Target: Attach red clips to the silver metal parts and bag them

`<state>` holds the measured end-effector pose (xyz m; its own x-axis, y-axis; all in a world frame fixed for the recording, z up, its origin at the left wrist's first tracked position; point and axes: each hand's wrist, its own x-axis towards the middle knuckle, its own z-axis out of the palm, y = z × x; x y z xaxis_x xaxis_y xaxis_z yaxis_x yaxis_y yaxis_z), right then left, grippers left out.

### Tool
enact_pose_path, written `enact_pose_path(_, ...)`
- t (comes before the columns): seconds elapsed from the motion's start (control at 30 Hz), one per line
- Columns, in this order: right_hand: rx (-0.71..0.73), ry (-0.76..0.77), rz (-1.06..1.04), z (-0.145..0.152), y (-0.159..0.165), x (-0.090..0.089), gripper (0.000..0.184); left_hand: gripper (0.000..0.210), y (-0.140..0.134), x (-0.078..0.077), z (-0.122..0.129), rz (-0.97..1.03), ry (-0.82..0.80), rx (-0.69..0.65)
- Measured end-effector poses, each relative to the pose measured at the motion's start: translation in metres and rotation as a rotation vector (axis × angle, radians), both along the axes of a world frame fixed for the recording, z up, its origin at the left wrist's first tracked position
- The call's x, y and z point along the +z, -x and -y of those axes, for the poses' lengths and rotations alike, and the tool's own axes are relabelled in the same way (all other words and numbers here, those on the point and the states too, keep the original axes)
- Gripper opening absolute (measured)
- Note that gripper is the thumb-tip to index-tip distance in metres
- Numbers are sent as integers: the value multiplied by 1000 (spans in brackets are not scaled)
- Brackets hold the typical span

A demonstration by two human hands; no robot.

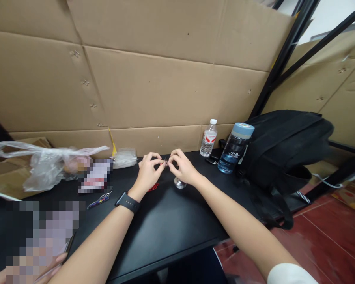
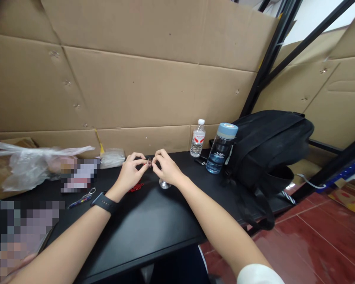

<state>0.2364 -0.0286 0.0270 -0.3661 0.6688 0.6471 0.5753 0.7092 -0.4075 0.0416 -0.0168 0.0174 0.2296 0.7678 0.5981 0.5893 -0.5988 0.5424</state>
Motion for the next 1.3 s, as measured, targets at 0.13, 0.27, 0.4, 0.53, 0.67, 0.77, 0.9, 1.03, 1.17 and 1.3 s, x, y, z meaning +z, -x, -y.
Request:
enact_pose_path(0.13,2,-40,12,-1,-1,0,6,33,6,0,-4,123,128,-213)
enact_pose_path(0.27,70,-14,30,0,0,-1,2,55,8,3,-1,123,194,-386)
enact_pose_path(0.4,105,27,44,0,-1,0,2,47,11,2,-3,59,192,-381)
enact_pose_path(0.53,75,41,32,-4,-5,0,2,42,16,-2,-9,42,202,-333)
enact_pose_path(0.67,60,58,20,-8,-7,-1,1,42,16,-5,-8,-34,193,-282)
enact_pose_path(0.77,46,64,16,-8,-8,0,2,45,11,-4,-4,-119,93,-156)
enact_pose_path(0.9,35,57,36,-8,-7,1,3,29,2,-5,-1,-186,-20,-30)
enact_pose_path(1.03,36,37,54,-8,-5,-1,3,14,-6,-5,-2,-170,-22,46)
enact_pose_path(1.17,18,38,70,-11,-7,-5,4,16,-4,-2,-4,-220,57,32)
enact_pose_path(1.3,22,108,83,-16,-18,-3,3,19,5,-5,-16,-300,130,150)
